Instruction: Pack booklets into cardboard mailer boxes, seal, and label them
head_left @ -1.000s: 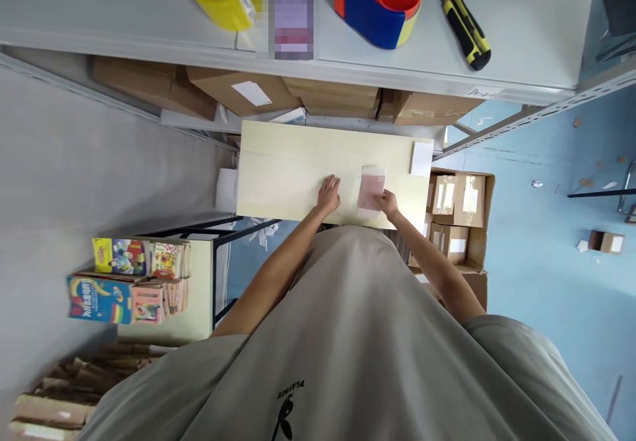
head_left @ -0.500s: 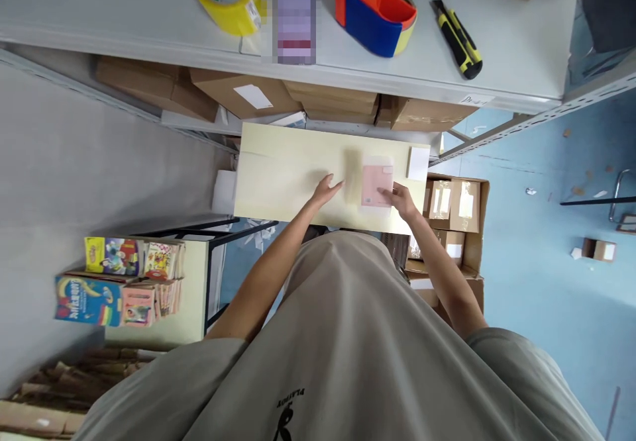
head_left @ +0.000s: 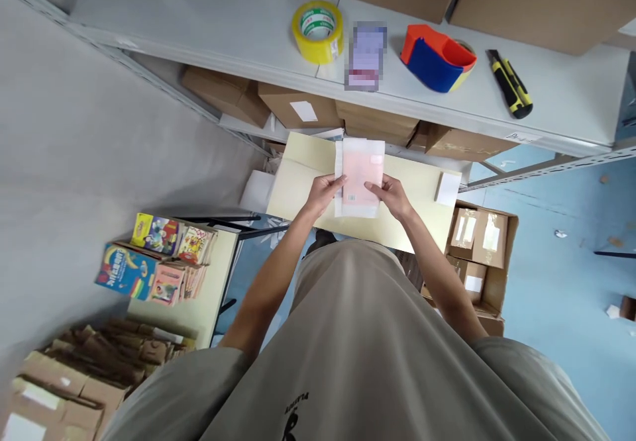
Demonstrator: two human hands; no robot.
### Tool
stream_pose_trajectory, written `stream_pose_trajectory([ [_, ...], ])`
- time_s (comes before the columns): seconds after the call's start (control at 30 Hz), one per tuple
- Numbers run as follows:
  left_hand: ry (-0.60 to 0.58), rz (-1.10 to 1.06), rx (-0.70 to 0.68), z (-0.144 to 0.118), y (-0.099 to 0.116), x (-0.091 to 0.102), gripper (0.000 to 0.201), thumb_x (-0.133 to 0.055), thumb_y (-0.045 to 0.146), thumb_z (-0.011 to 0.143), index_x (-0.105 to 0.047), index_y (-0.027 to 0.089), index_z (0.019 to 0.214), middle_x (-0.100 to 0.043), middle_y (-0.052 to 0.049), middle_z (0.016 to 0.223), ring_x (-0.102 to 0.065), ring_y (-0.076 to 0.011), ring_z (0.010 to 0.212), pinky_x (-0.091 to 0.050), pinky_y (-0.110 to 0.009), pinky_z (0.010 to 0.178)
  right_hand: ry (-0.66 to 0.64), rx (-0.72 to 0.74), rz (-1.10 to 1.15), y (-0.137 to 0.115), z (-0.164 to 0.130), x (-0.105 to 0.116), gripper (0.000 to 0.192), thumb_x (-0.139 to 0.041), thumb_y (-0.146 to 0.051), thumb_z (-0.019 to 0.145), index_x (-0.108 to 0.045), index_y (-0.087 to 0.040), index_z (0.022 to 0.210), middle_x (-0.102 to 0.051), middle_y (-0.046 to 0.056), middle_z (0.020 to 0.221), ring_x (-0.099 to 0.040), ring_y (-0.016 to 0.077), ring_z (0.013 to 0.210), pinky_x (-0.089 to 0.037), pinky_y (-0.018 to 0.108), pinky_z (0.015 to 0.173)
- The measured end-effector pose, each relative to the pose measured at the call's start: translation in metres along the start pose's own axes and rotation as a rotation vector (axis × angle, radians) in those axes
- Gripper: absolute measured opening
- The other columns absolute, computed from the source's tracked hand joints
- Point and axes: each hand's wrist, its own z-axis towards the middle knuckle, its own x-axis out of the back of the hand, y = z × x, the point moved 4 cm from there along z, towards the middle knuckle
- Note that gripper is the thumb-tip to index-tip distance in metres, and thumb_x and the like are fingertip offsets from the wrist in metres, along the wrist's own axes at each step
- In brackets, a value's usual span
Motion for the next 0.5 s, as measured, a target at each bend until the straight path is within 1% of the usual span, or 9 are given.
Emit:
stream_pose_trajectory([
  [0.13, 0.032, 0.056, -0.011, 0.0, 0.006, 0.025, 0.068, -0.096, 0.086, 0.081, -0.075, 0.021, 0.076, -0.073, -0.001, 0.075, -0.075, -0.0238, 0.088, -0.061, -0.033, 0.079, 0.002, -0.021, -0.003, 0.001, 0.008, -0.027, 0.076, -0.107, -0.084, 0.067, -0.085, -0.022, 0.105, -0.088, 0.005, 0.1, -0.077, 0.0246, 0.088, -0.065, 0.037, 0.078],
  [0.2, 0.043, 0.076, -0.027, 0.001, 0.009, 0.038, 0.067, -0.096, 0.084, 0.083, -0.073, 0.022, 0.074, -0.069, 0.0, 0.071, -0.072, -0.0227, 0.084, -0.06, -0.031, 0.075, 0.007, -0.026, -0.023, 0.003, 0.013, -0.038, 0.077, -0.107, -0.085, 0.067, -0.084, -0.022, 0.104, -0.088, 0.005, 0.099, -0.076, 0.0236, 0.087, -0.064, 0.036, 0.077],
  [0.27, 0.051, 0.091, -0.041, 0.002, 0.012, 0.049, 0.066, -0.095, 0.084, 0.084, -0.072, 0.023, 0.073, -0.068, 0.001, 0.07, -0.069, -0.0217, 0.081, -0.057, -0.03, 0.072, 0.026, -0.021, -0.069, 0.005, 0.019, -0.047, 0.078, -0.105, -0.086, 0.068, -0.083, -0.022, 0.106, -0.088, 0.006, 0.1, -0.076, 0.0243, 0.089, -0.065, 0.036, 0.076],
  [0.33, 0.053, 0.096, -0.054, 0.004, 0.014, 0.059, 0.065, -0.094, 0.082, 0.086, -0.072, 0.022, 0.072, -0.067, 0.001, 0.07, -0.066, -0.0203, 0.078, -0.054, -0.029, 0.071, 0.057, -0.011, -0.129, 0.01, 0.025, -0.054, 0.079, -0.103, -0.089, 0.07, -0.081, -0.022, 0.108, -0.087, 0.007, 0.1, -0.078, 0.0268, 0.092, -0.067, 0.038, 0.078],
  [0.4, 0.055, 0.105, -0.074, 0.007, 0.016, 0.07, 0.064, -0.093, 0.078, 0.089, -0.069, 0.022, 0.07, -0.063, 0.002, 0.069, -0.063, -0.0186, 0.075, -0.051, -0.028, 0.07, 0.113, 0.019, -0.201, 0.015, 0.029, -0.06, 0.084, -0.098, -0.093, 0.073, -0.081, -0.023, 0.114, -0.088, 0.01, 0.108, -0.082, 0.0314, 0.102, -0.071, 0.043, 0.087],
  [0.43, 0.061, 0.12, -0.091, 0.009, 0.017, 0.075, 0.065, -0.093, 0.076, 0.091, -0.065, 0.023, 0.067, -0.059, 0.003, 0.066, -0.06, -0.0178, 0.073, -0.048, -0.028, 0.068, 0.162, 0.047, -0.244, 0.016, 0.03, -0.064, 0.088, -0.095, -0.096, 0.075, -0.081, -0.023, 0.121, -0.089, 0.013, 0.118, -0.083, 0.0346, 0.112, -0.073, 0.047, 0.096],
  [0.47, 0.069, 0.145, -0.115, 0.011, 0.019, 0.079, 0.066, -0.092, 0.074, 0.093, -0.061, 0.023, 0.064, -0.054, 0.003, 0.063, -0.057, -0.017, 0.07, -0.046, -0.028, 0.066, 0.223, 0.082, -0.291, 0.017, 0.03, -0.068, 0.093, -0.091, -0.099, 0.077, -0.08, -0.023, 0.13, -0.088, 0.016, 0.132, -0.082, 0.0379, 0.125, -0.072, 0.052, 0.106],
  [0.5, 0.083, 0.179, -0.145, 0.013, 0.021, 0.084, 0.069, -0.091, 0.071, 0.095, -0.056, 0.024, 0.06, -0.048, 0.004, 0.06, -0.053, -0.0163, 0.067, -0.043, -0.027, 0.064, 0.287, 0.121, -0.333, 0.017, 0.03, -0.074, 0.098, -0.086, -0.101, 0.081, -0.078, -0.024, 0.141, -0.083, 0.019, 0.148, -0.078, 0.0407, 0.139, -0.069, 0.056, 0.117],
])
